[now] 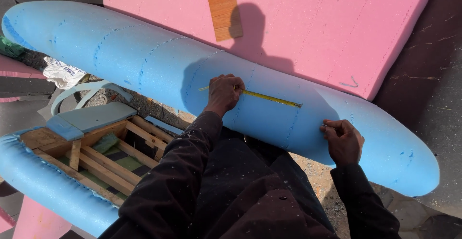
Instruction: The person measures a large blue foam block using a yellow tape measure and a pencil. They mark multiple points along the curved surface of the foam, moving the tape measure to different positions to take measurements.
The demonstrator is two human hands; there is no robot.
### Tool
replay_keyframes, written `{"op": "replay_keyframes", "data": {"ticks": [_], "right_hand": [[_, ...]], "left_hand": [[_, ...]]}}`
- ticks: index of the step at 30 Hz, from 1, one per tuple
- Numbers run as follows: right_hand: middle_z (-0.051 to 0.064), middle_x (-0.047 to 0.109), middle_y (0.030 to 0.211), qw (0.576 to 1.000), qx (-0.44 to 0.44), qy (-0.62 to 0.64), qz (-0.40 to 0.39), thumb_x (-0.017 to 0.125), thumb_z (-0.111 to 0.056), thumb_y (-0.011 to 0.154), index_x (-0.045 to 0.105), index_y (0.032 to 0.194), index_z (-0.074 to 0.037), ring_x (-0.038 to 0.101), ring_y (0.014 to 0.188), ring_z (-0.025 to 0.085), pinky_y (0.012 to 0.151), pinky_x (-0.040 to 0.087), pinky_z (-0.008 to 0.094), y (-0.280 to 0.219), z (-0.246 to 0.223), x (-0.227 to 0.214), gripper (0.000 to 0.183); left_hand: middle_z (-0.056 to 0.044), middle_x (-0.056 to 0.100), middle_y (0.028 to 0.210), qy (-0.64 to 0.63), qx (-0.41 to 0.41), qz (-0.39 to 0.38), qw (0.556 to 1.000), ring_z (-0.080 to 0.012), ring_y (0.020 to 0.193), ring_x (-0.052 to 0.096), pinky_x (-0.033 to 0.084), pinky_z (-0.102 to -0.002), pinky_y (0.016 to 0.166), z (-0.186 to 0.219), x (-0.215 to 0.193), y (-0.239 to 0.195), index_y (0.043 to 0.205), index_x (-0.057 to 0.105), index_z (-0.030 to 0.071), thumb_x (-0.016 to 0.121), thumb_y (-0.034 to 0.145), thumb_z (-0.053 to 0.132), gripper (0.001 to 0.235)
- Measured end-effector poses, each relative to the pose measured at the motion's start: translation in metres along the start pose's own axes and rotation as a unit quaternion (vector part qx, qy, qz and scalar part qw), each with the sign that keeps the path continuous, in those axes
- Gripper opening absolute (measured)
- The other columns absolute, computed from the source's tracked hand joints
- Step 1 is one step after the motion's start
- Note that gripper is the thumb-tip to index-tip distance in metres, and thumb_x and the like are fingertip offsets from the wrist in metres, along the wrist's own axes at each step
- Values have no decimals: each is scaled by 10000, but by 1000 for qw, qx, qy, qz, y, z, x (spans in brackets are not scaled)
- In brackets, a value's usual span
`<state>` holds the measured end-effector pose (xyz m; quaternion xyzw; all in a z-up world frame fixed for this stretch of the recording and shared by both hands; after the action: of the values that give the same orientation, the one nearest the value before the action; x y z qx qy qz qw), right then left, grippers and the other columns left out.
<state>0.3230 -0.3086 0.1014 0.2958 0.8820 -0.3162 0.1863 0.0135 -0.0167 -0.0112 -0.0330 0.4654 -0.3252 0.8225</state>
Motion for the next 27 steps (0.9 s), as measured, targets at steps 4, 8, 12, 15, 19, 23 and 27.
{"op": "replay_keyframes", "data": {"ticks": [4, 8, 12, 15, 19, 23, 27], "right_hand": [[329, 805, 1274, 999, -24, 23, 21, 723, 143, 1059, 790, 1184, 111, 831, 1084, 361, 804, 686, 393, -12, 6, 8, 145], [311, 806, 1207, 997, -31, 61, 29, 686, 137, 1091, 772, 1181, 92, 828, 1085, 350, 801, 670, 381, -30, -4, 18, 132], [133, 808, 1135, 991, 45, 110, 69, 627, -23, 1139, 757, 1243, -21, 790, 975, 231, 798, 646, 340, -33, 8, 18, 166], [100, 770, 1072, 991, 55, 82, 93, 574, -93, 1195, 754, 1296, -68, 747, 974, 192, 791, 631, 356, -34, -11, 22, 208], [95, 766, 1034, 988, 94, 39, 119, 577, -151, 1160, 758, 1324, -80, 719, 924, 199, 817, 634, 394, -34, -18, 30, 255], [92, 768, 1079, 987, 95, 33, 127, 643, -134, 1140, 690, 1425, -99, 740, 949, 230, 894, 635, 427, -35, -24, 39, 291], [116, 812, 1096, 988, 116, -27, 101, 735, -212, 1089, 802, 1367, -139, 776, 1015, 294, 982, 615, 527, -24, 0, 46, 296]], "left_hand": [[61, 790, 1023, -5, 0, -11, 1000, -256, 1125, 759, 481, -520, 1236, -3, 4, 1, 956, 792, 322, 893, 986, 212, 153], [63, 773, 1001, -17, 7, -12, 1000, -262, 1109, 757, 487, -532, 1229, -2, -2, -6, 946, 781, 313, 874, 1010, 199, 160], [135, 780, 946, -5, 50, -1, 999, -246, 981, 690, 451, -472, 967, -5, 6, -1, 882, 810, 388, 751, 970, 152, 259], [152, 811, 1017, 7, 57, -22, 998, -232, 1050, 704, 444, -472, 984, -6, 3, 7, 902, 822, 403, 754, 976, 162, 261], [162, 816, 1016, 15, 54, -41, 998, -229, 1045, 699, 438, -480, 986, -3, 2, 13, 882, 826, 410, 743, 989, 186, 261], [135, 802, 970, 30, 71, -62, 995, -231, 1002, 668, 444, -467, 929, 1, -1, 20, 850, 788, 377, 670, 979, 105, 323], [131, 814, 1011, 37, 83, -75, 993, -242, 1052, 672, 463, -484, 932, -5, 11, 44, 905, 816, 382, 710, 997, 165, 258]]}}
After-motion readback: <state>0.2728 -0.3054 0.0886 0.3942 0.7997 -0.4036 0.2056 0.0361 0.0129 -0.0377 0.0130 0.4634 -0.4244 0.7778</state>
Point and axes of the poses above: each hand's wrist, its own y-axis towards the middle knuckle, its own x-axis out of the palm, z = x × y, the point moved 6 cm from there along y, towards the middle knuckle
